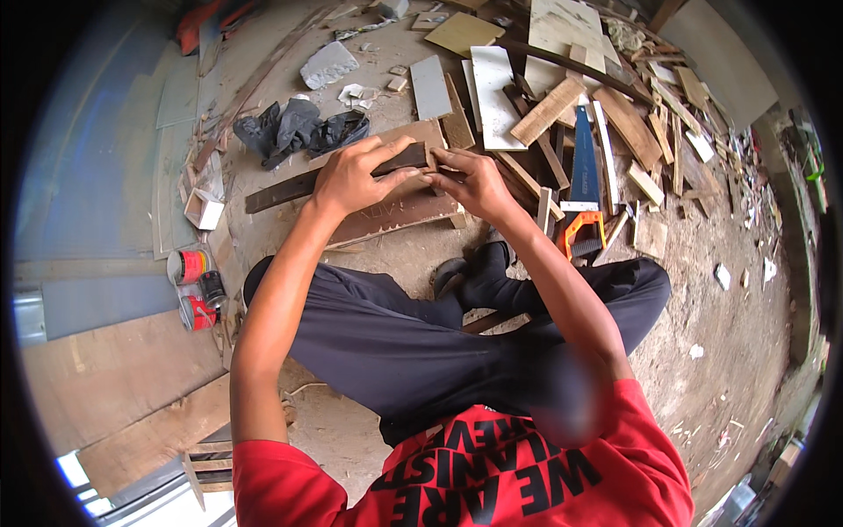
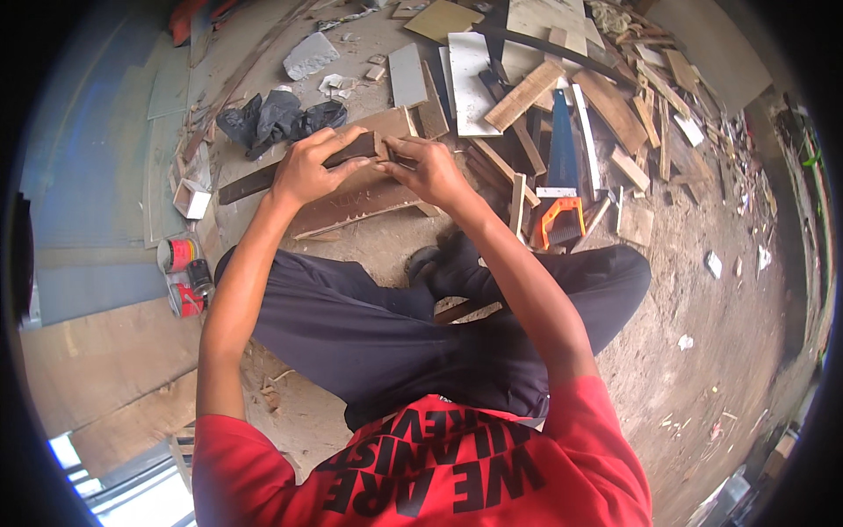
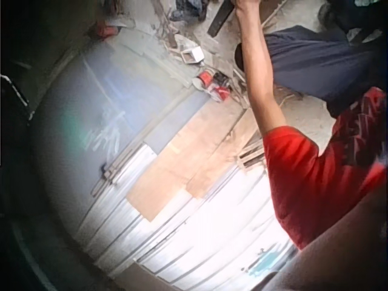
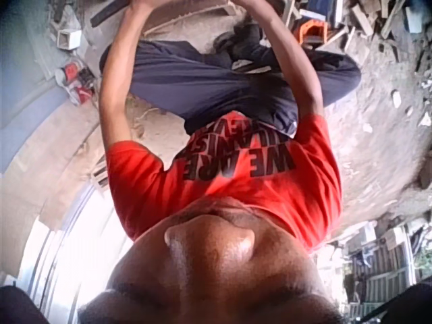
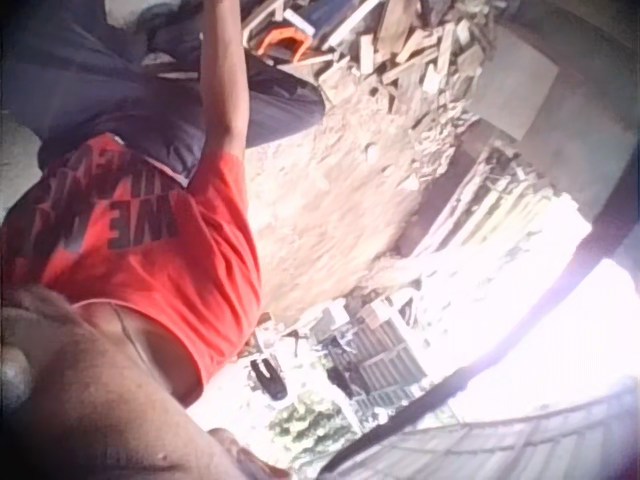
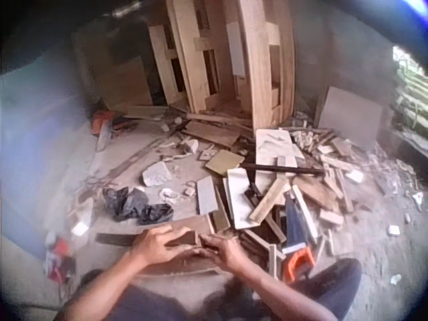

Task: The person sits on the floor and uses a hand saw to cut a small piece of wood. They then pick up a nail, place it on the wood, and use a hammer to drive the nail into the wood to join two pieces together.

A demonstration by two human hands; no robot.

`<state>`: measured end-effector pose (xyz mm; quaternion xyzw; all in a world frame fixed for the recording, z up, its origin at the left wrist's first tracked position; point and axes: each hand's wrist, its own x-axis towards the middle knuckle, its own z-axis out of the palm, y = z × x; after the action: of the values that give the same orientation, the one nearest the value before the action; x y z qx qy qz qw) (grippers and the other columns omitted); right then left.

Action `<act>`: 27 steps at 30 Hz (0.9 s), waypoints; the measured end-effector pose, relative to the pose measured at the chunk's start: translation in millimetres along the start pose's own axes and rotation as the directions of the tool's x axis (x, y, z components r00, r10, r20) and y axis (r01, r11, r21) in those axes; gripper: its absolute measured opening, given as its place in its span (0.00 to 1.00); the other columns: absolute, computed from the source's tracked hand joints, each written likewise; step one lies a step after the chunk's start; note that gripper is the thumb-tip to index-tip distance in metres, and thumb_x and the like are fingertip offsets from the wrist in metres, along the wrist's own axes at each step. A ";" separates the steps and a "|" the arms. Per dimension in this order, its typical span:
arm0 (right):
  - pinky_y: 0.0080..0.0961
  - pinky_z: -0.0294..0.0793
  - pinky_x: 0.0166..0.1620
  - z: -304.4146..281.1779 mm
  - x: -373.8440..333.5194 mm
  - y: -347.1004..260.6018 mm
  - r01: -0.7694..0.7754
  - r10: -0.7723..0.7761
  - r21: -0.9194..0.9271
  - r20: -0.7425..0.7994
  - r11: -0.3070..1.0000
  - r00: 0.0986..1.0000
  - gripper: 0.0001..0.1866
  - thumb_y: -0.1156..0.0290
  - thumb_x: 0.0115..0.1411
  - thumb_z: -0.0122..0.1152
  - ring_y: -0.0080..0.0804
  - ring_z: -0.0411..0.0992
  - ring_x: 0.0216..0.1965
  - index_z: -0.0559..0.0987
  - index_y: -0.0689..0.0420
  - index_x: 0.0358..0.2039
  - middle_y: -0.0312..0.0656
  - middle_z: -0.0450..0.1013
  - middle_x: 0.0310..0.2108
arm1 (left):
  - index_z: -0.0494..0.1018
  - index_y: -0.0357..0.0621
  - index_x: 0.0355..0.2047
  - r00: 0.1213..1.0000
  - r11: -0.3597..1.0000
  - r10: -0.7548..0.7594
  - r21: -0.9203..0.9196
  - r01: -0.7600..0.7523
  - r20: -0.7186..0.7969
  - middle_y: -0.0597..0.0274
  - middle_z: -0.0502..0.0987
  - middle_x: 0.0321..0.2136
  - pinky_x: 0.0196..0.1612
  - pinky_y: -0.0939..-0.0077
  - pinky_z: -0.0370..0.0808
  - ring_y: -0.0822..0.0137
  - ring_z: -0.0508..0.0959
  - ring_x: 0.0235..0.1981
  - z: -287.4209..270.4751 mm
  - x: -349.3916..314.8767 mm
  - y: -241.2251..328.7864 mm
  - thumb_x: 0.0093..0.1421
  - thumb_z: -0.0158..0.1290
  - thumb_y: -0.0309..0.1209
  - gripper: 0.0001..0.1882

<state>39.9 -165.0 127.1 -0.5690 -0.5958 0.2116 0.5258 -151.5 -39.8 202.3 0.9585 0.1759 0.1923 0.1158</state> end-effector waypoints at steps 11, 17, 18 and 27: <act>0.39 0.74 0.44 5.7 -6.8 3.2 0.052 -0.052 0.067 -0.002 0.996 0.999 0.20 0.68 0.58 0.67 0.53 0.76 0.40 0.78 0.66 0.48 0.55 0.76 0.39 | 0.80 0.48 0.49 0.998 0.996 0.065 0.068 -0.065 -0.008 0.57 0.76 0.27 0.30 0.66 0.77 0.57 0.79 0.27 7.5 -0.6 0.1 0.53 0.67 0.41 0.24; 0.34 0.67 0.62 5.2 -10.0 0.4 -0.126 0.132 0.538 0.028 0.833 0.991 0.26 0.62 0.63 0.59 0.44 0.70 0.59 0.73 0.67 0.57 0.57 0.72 0.55 | 0.77 0.48 0.53 0.999 0.998 0.042 0.051 -0.043 0.024 0.53 0.77 0.30 0.33 0.63 0.77 0.53 0.79 0.30 6.2 -2.0 8.4 0.50 0.67 0.31 0.27; 0.34 0.69 0.60 7.8 -10.4 -1.3 -0.128 0.150 0.522 0.000 0.843 0.989 0.27 0.60 0.64 0.59 0.43 0.72 0.57 0.73 0.67 0.56 0.57 0.73 0.54 | 0.76 0.48 0.53 0.998 0.998 0.045 0.045 -0.047 0.036 0.54 0.77 0.30 0.34 0.63 0.77 0.53 0.79 0.30 8.4 -1.9 12.5 0.50 0.67 0.30 0.28; 0.30 0.72 0.37 41.7 -9.5 -20.0 -0.107 0.190 0.308 -0.256 0.945 0.948 0.23 0.57 0.68 0.56 0.31 0.72 0.32 0.73 0.67 0.48 0.48 0.74 0.31 | 0.74 0.55 0.58 1.000 0.995 -0.024 0.094 0.024 0.007 0.53 0.76 0.30 0.35 0.61 0.77 0.50 0.80 0.31 6.0 -6.3 29.3 0.50 0.65 0.31 0.32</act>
<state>-7.3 -164.4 125.5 -0.5537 -0.4322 0.2528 0.6653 -146.0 -69.8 203.4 0.9615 0.1956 0.1784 0.0737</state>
